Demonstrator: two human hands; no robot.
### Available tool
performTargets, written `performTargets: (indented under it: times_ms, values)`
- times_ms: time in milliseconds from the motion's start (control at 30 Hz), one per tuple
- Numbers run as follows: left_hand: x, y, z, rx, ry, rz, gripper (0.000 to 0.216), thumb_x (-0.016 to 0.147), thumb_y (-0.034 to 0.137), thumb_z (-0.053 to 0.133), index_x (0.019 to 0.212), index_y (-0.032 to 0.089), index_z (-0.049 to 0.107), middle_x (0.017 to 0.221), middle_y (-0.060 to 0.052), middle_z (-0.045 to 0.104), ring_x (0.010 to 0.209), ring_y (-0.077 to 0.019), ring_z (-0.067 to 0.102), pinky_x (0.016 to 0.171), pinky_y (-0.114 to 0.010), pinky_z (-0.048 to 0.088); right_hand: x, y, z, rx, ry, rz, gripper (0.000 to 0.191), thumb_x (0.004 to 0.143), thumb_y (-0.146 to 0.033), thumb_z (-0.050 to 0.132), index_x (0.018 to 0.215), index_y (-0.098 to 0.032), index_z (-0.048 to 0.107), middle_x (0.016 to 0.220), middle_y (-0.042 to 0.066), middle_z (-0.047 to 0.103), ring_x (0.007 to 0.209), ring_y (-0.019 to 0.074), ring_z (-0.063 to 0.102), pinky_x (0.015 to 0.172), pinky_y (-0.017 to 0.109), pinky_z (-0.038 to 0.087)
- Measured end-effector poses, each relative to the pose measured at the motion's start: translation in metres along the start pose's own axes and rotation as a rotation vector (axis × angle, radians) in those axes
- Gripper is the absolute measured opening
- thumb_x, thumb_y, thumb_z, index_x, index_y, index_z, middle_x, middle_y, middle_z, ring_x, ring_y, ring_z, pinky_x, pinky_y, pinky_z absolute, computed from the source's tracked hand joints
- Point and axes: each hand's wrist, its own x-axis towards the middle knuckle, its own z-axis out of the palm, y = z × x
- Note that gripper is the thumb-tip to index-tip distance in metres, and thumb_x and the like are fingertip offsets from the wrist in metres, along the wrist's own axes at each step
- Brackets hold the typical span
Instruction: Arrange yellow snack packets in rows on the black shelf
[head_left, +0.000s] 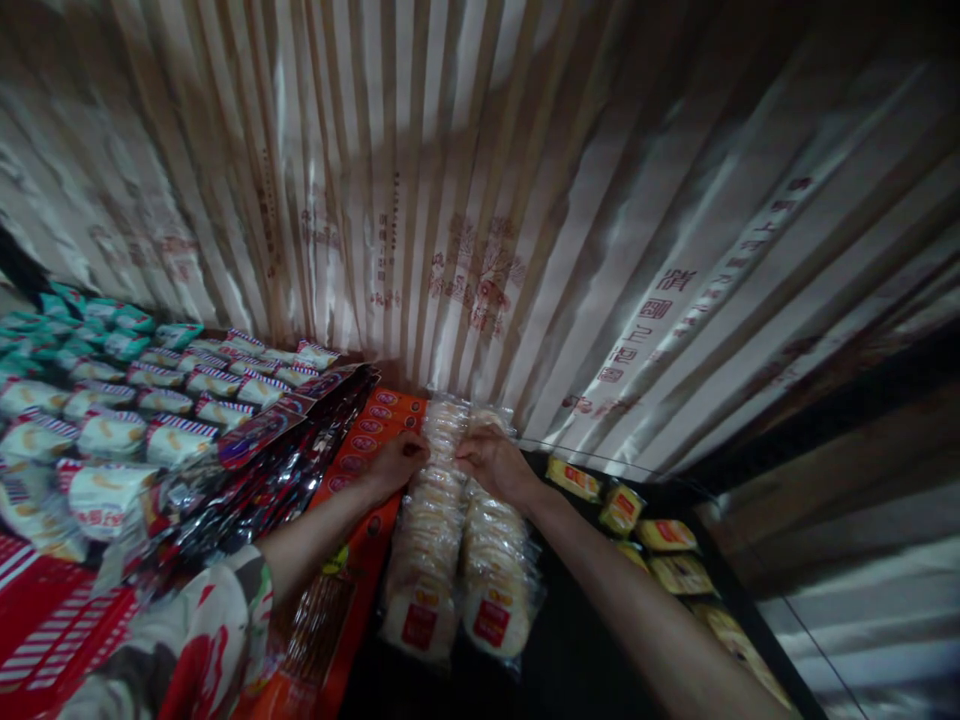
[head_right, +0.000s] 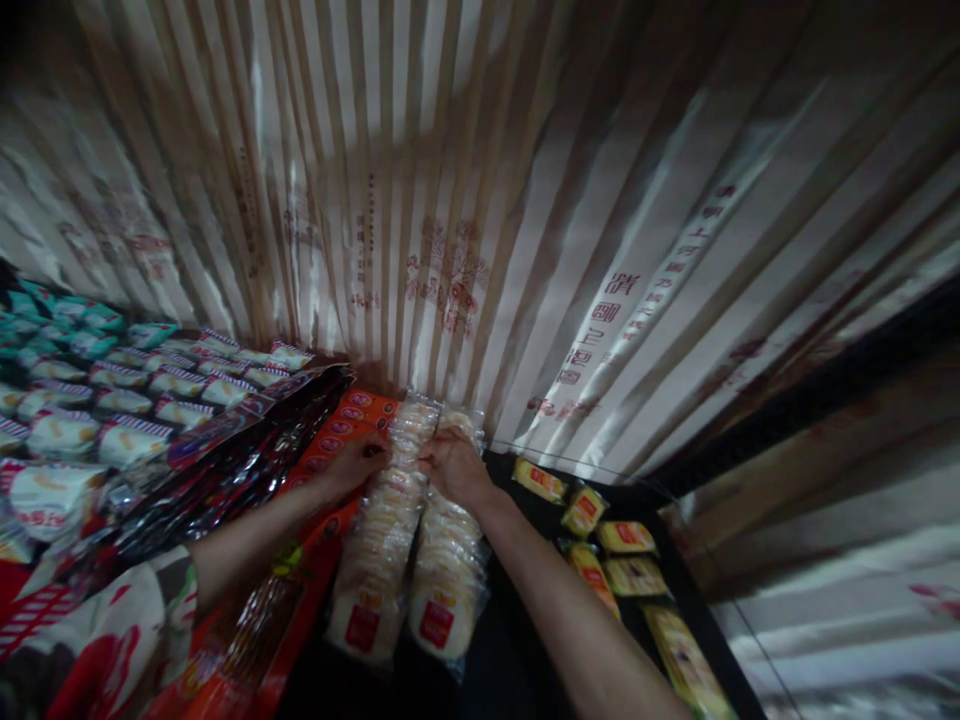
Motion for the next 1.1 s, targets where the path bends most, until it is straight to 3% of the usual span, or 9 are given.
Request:
performTargets:
  times_ms: [133, 233, 333, 400, 467, 600, 800, 1000, 1100]
  values:
    - [0.0, 0.0, -0.002, 0.071, 0.074, 0.022, 0.002, 0.068, 0.018, 0.056, 0.069, 0.016, 0.055, 0.068, 0.002, 0.058, 0.067, -0.011, 0.053, 0.067, -0.023, 0.042, 0.001, -0.007, -0.001, -0.012, 0.011, 0.048, 0.008, 0.074, -0.017, 0.066, 0.066, -0.019, 0.066, 0.07, 0.002, 0.064, 0.076, 0.0164, 0.057, 0.082, 0.032, 0.042]
    - [-0.007, -0.001, -0.009, 0.22, 0.122, 0.027, 0.012, 0.072, 0.028, 0.056, 0.071, 0.016, 0.055, 0.069, 0.001, 0.059, 0.065, -0.0119, 0.053, 0.063, -0.023, 0.041, 0.002, -0.007, 0.001, -0.044, 0.023, 0.04, 0.008, 0.073, -0.016, 0.066, 0.066, -0.019, 0.065, 0.072, 0.002, 0.064, 0.077, 0.0169, 0.057, 0.082, 0.032, 0.041]
    - [-0.017, -0.004, -0.017, 0.315, -0.01, 0.023, 0.023, 0.074, 0.039, 0.054, 0.073, 0.016, 0.06, 0.07, -0.001, 0.062, 0.065, -0.0131, 0.054, 0.06, -0.023, 0.039, 0.002, -0.005, 0.006, -0.051, 0.038, 0.035, 0.009, 0.073, -0.017, 0.065, 0.065, -0.019, 0.065, 0.072, 0.003, 0.064, 0.078, 0.0174, 0.056, 0.082, 0.033, 0.041]
    - [-0.021, -0.005, -0.02, 0.315, -0.119, 0.026, 0.023, 0.073, 0.037, 0.055, 0.075, 0.016, 0.064, 0.073, -0.002, 0.065, 0.067, -0.014, 0.056, 0.06, -0.024, 0.039, 0.001, -0.004, 0.009, -0.043, 0.037, 0.027, 0.01, 0.074, -0.016, 0.064, 0.064, -0.02, 0.064, 0.069, 0.002, 0.063, 0.077, 0.0172, 0.056, 0.084, 0.034, 0.041]
    - [-0.023, -0.005, -0.018, 0.278, -0.149, 0.032, 0.019, 0.07, 0.031, 0.056, 0.076, 0.016, 0.065, 0.075, -0.002, 0.065, 0.069, -0.0144, 0.057, 0.062, -0.024, 0.04, -0.001, -0.004, 0.009, -0.033, 0.056, 0.022, 0.009, 0.074, -0.016, 0.064, 0.066, -0.02, 0.064, 0.07, 0.002, 0.062, 0.078, 0.0176, 0.055, 0.084, 0.035, 0.041]
    - [-0.023, -0.002, -0.01, 0.112, -0.046, -0.004, 0.016, 0.069, 0.027, 0.053, 0.075, 0.016, 0.063, 0.072, -0.001, 0.064, 0.068, -0.0135, 0.056, 0.064, -0.024, 0.041, -0.007, -0.009, 0.003, -0.004, 0.126, -0.012, 0.004, 0.077, -0.023, 0.064, 0.077, -0.02, 0.066, 0.082, 0.004, 0.063, 0.087, 0.0194, 0.053, 0.082, 0.035, 0.042]
    - [-0.025, -0.006, 0.001, 0.03, 0.074, -0.03, 0.013, 0.072, 0.027, 0.052, 0.071, 0.017, 0.059, 0.066, 0.001, 0.06, 0.063, -0.0113, 0.054, 0.061, -0.022, 0.041, -0.016, -0.017, -0.006, 0.019, 0.006, -0.072, 0.007, 0.077, -0.025, 0.063, 0.072, -0.021, 0.067, 0.085, 0.004, 0.064, 0.089, 0.0184, 0.055, 0.087, 0.036, 0.04]
    - [-0.03, -0.005, -0.009, 0.264, 0.143, -0.004, 0.014, 0.073, 0.031, 0.055, 0.072, 0.017, 0.057, 0.071, -0.001, 0.061, 0.065, -0.0126, 0.054, 0.062, -0.023, 0.041, -0.015, -0.02, -0.001, -0.042, 0.001, -0.057, 0.013, 0.074, -0.014, 0.06, 0.064, -0.02, 0.063, 0.079, 0.003, 0.064, 0.086, 0.0178, 0.055, 0.087, 0.034, 0.041]
    - [-0.038, -0.005, -0.016, 0.347, 0.052, 0.017, 0.02, 0.075, 0.036, 0.054, 0.076, 0.018, 0.059, 0.075, -0.002, 0.063, 0.067, -0.0136, 0.056, 0.062, -0.024, 0.041, -0.015, -0.019, 0.002, -0.061, -0.014, -0.064, 0.016, 0.076, -0.014, 0.057, 0.064, -0.021, 0.063, 0.076, 0.003, 0.063, 0.086, 0.0184, 0.055, 0.088, 0.036, 0.039]
